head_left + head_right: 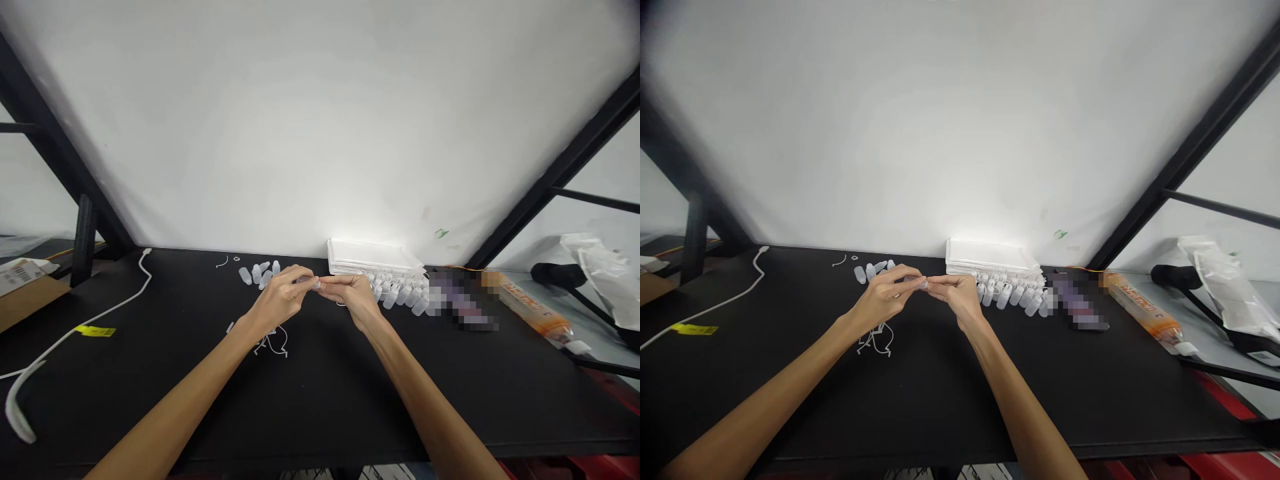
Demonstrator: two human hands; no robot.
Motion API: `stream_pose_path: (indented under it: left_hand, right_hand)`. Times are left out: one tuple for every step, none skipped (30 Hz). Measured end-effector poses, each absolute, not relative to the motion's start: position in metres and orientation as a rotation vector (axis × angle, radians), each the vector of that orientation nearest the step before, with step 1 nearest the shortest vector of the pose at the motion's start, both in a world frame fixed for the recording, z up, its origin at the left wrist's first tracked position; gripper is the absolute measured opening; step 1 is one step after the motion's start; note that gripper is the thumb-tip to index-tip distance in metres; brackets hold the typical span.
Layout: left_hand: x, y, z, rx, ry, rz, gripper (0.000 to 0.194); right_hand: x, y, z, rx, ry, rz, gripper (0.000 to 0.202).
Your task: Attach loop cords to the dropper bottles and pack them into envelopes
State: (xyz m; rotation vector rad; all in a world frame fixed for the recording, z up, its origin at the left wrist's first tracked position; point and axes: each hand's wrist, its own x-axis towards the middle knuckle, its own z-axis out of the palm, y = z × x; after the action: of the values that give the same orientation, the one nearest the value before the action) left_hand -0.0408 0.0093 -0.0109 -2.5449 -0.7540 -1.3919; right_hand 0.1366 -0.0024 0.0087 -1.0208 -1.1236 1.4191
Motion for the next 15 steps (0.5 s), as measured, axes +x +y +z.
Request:
stream_pose_path:
  left_hand:
    - [-0.040, 0.009, -0.012, -2.528, -0.749, -1.367, 0.028]
    - [-0.040, 0.008, -0.013, -2.510, -0.742, -1.348, 0.028]
    - [-0.039, 0.007, -0.013, -2.494, -0.736, -1.334, 0.028]
    - [-0.038, 0.006, -0.014, -2.481, -0.734, -1.330, 0.027]
    - [-0.037, 0.005, -0.014, -2.474, -0.738, -1.339, 0.025]
    - [-0.035, 0.004, -0.014, -2.474, -0.746, -1.364, 0.023]
    - [-0.034, 0.003, -0.013, -2.478, -0.762, -1.407, 0.021]
    - [-0.033, 0.002, -0.011, -2.479, -0.791, -1.465, 0.020]
    - [-0.032, 0.002, -0.010, -2.468, -0.842, -1.535, 0.019]
    - [-0.033, 0.001, -0.007, -2.443, -0.917, -1.615, 0.018]
    - [-0.034, 0.002, -0.004, -2.404, -1.014, -1.708, 0.018]
    - [-0.036, 0.002, -0.001, -2.357, -1.126, -1.811, 0.020]
    - [-0.039, 0.003, 0.003, -2.317, -1.244, -1.921, 0.024]
    - [-0.043, 0.005, 0.006, -2.286, -1.347, -2.041, 0.029]
    - [-0.047, 0.007, 0.009, -2.274, -1.433, -2.152, 0.035]
  right_hand:
    - [0.138, -0.002, 0.009, -1.026, -1.121, 1.418, 0.029]
    - [0.139, -0.001, 0.010, -1.030, -1.125, 1.414, 0.028]
    - [0.141, -0.001, 0.010, -1.032, -1.138, 1.407, 0.028]
    - [0.143, 0.000, 0.012, -1.031, -1.164, 1.402, 0.028]
    - [0.145, 0.000, 0.014, -1.029, -1.199, 1.397, 0.027]
    - [0.147, 0.000, 0.016, -1.024, -1.235, 1.390, 0.027]
    - [0.148, 0.000, 0.019, -1.016, -1.262, 1.383, 0.028]
    - [0.149, 0.000, 0.021, -1.003, -1.272, 1.375, 0.030]
    - [0.149, -0.001, 0.024, -0.982, -1.267, 1.366, 0.033]
    - [0.149, -0.001, 0.025, -0.957, -1.251, 1.350, 0.036]
    - [0.148, -0.001, 0.026, -0.933, -1.230, 1.325, 0.038]
    - [0.147, -0.001, 0.026, -0.915, -1.218, 1.294, 0.041]
    - [0.145, -0.001, 0.024, -0.907, -1.220, 1.260, 0.042]
    - [0.142, -0.001, 0.021, -0.914, -1.240, 1.224, 0.043]
    - [0.139, 0.000, 0.017, -0.934, -1.282, 1.192, 0.042]
